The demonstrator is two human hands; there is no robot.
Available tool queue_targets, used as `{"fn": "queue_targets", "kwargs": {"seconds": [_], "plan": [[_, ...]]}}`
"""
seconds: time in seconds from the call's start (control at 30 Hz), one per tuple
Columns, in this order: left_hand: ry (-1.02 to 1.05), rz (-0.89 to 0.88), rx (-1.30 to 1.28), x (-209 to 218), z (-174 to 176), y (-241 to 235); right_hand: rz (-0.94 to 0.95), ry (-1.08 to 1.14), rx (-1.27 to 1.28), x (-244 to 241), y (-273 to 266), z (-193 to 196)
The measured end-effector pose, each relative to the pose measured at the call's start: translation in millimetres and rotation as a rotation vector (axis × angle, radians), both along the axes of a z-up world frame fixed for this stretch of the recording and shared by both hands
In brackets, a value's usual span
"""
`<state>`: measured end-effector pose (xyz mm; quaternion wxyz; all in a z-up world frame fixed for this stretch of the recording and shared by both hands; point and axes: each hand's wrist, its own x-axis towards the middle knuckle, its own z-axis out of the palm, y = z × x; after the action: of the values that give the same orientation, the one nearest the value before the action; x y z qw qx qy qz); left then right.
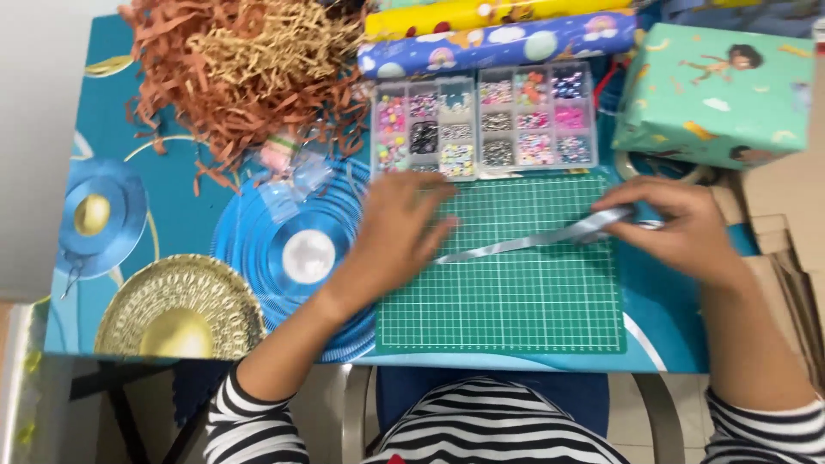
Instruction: The person measures and cuts a silver ribbon, then wraps it around a small gift box. They tie the ribbon into a bow and adjust the loops to finish the presentation.
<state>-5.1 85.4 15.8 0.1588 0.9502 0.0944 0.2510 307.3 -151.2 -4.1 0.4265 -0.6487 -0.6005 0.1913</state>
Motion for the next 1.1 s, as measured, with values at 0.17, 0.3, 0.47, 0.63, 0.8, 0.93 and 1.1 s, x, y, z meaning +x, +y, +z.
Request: {"fn": "queue_targets", "kwargs": {"seconds": [0.17,0.3,0.47,0.63,0.8,0.93,1.1], "plan": [[0.206,-0.224,-0.393,65,-13,-46,-0.009,0.041,0.123,-24,18,-15],[0.245,-0.168,-0.319,100,-46,-52,-0.035,0.083,0.201,-29,22,-25],[0.26,-0.168,-0.445,89,-32,-45,-0.05,0.1,0.062,-24,21,-9],[0.26,-0.111,-0.377,69,-39,-30,-0.063,0.154,-0.054,-10,15,-19],[0.352,-0.079,-0.314,36,-24,-7,-0.08,0.199,-0.067,11,7,-20],[0.392,-0.101,-0.243,6,-27,24,-0.182,0.205,-0.218,25,-2,-5],[0.563,-0.009,-0.254,-21,-5,37,-0.143,0.069,-0.269,42,-16,4]]}}
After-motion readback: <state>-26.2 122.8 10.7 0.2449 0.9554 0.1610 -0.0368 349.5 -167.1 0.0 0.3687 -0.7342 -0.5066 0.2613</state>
